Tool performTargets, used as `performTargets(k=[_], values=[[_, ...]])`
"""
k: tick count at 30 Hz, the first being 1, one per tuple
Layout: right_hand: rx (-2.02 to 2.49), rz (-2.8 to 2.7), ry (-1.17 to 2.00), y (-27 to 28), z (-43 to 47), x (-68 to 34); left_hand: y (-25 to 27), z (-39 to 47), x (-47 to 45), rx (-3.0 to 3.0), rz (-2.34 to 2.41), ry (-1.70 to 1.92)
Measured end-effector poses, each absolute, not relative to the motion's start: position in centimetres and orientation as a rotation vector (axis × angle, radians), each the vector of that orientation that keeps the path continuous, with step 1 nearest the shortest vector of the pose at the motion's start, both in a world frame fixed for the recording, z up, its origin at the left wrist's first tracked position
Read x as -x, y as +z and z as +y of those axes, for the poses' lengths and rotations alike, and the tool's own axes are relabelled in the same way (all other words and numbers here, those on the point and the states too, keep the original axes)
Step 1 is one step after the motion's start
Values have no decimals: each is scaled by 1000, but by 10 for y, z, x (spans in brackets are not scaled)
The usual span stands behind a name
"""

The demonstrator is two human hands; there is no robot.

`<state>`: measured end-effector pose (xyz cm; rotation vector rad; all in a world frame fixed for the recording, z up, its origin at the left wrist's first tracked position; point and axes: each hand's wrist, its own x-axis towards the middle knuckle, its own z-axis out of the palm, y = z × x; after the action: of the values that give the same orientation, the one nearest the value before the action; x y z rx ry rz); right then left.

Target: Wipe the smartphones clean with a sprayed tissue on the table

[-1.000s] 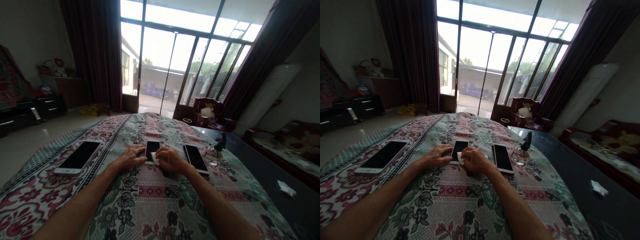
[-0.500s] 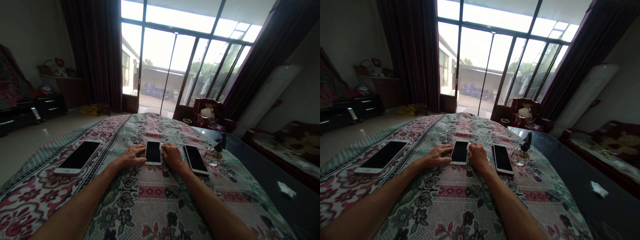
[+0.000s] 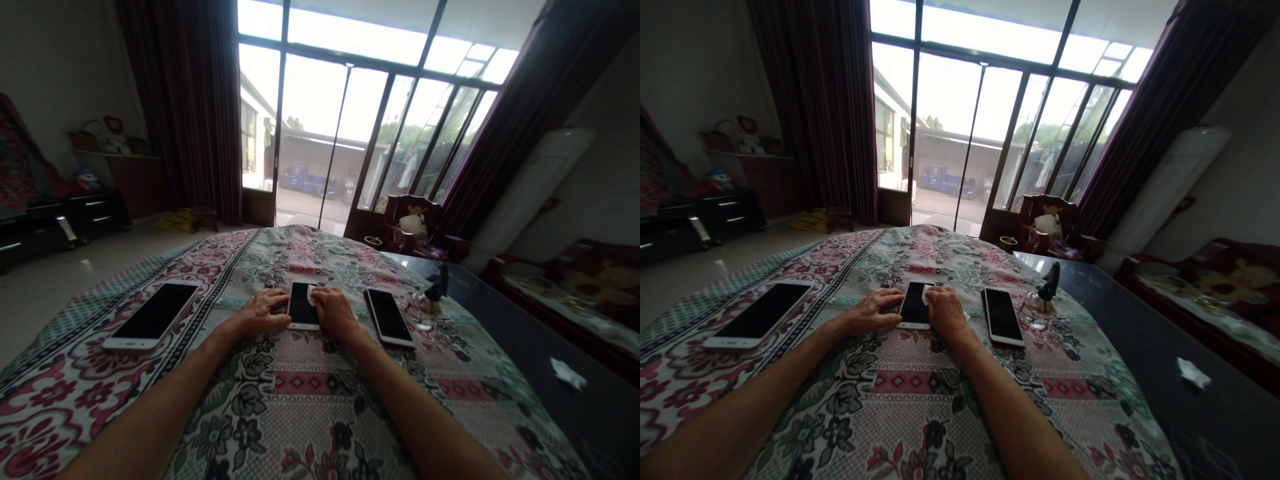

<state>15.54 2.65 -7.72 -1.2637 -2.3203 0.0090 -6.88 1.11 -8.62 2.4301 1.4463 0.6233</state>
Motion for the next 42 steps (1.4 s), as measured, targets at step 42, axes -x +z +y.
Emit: performTargets(k=[42], values=[[1235,-2290,50,-76,30,-158,-93,16,71,-2437,1455,590]])
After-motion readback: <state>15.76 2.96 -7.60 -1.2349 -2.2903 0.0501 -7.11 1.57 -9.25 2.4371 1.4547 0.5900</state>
